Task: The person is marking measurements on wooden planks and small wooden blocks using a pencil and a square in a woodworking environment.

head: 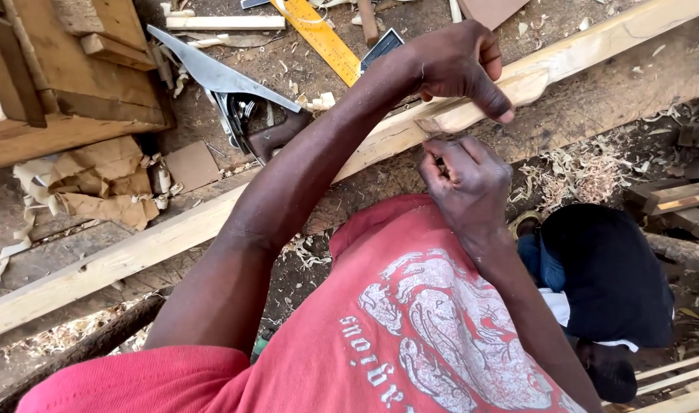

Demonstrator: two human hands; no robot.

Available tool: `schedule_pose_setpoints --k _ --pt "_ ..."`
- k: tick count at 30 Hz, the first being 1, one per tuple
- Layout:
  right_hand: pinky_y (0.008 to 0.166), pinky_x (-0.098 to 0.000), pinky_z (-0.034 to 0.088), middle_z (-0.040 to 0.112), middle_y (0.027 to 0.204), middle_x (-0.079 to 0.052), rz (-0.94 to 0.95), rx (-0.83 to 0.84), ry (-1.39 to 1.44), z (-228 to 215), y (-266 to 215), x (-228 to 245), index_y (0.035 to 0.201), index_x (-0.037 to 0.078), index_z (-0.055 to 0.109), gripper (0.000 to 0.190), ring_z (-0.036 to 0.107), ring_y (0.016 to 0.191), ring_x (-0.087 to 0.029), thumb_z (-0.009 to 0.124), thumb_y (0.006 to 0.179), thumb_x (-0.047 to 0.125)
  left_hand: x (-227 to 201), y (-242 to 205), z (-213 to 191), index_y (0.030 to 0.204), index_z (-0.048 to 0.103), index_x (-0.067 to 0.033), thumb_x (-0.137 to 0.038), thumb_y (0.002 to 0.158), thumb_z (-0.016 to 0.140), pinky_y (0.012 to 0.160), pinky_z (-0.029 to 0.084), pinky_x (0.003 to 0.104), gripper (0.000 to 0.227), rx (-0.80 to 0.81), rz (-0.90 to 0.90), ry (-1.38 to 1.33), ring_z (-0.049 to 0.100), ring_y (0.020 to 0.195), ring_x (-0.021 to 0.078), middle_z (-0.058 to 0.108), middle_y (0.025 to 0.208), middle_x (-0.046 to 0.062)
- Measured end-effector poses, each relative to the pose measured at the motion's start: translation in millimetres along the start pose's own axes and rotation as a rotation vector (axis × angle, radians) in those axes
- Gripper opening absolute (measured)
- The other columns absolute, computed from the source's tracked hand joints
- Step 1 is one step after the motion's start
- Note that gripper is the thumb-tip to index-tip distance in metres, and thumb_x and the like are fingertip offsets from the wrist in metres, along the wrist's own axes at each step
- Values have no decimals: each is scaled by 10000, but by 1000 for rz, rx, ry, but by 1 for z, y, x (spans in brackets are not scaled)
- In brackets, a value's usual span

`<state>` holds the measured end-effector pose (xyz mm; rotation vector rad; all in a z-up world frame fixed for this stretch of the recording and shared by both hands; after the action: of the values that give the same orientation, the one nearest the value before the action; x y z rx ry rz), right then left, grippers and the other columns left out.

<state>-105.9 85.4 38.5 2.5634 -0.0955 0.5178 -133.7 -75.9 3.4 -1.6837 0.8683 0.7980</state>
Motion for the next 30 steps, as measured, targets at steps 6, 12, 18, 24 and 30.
schedule_pose_setpoints --k 6,12,18,24,30 --pt "796 -388 604 770 979 -134 -97 -45 44 4 4 0 982 12 806 120 735 842 -293 868 903 -54 -4 -5 -1 902 608 -246 -541 581 1004 434 356 248 589 -4 -20 50 434 593 61 568 732 -93" --pt "753 -364 551 755 932 -131 60 9 126 -5 -16 -32 996 -6 822 126 694 799 -251 882 895 -52 -1 0 2 957 637 -214 -474 601 967 567 438 220 551 41 -41 -5 499 660 65 665 931 -56" --pt "766 -401 532 775 974 -192 118 -50 55 -29 -12 -47 1032 -33 823 95 716 849 -317 812 956 -88 -2 -5 0 876 600 -267 -449 635 1010 574 371 265 508 12 -10 72 465 689 80 626 851 -101" --pt "755 -383 524 784 949 -132 159 -44 195 -16 -9 -43 1006 13 810 55 714 841 -266 807 956 -11 -2 0 5 884 558 -222 -367 689 939 736 492 249 452 67 81 34 594 828 109 640 917 -59" --pt "486 -338 362 654 721 -87 238 -109 63 -8 -19 -83 870 13 733 218 502 553 -166 831 1025 131 -4 -5 2 842 555 -192 -220 742 936 655 510 225 396 71 49 -46 592 755 90 622 841 -54"
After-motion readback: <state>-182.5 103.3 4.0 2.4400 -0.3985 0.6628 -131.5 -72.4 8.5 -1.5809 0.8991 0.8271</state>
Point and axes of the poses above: each hand's wrist, its own y-axis towards the middle knuckle, its own z-axis out of the palm, x = y × z, the point moved 6 cm from there along y, towards the middle knuckle
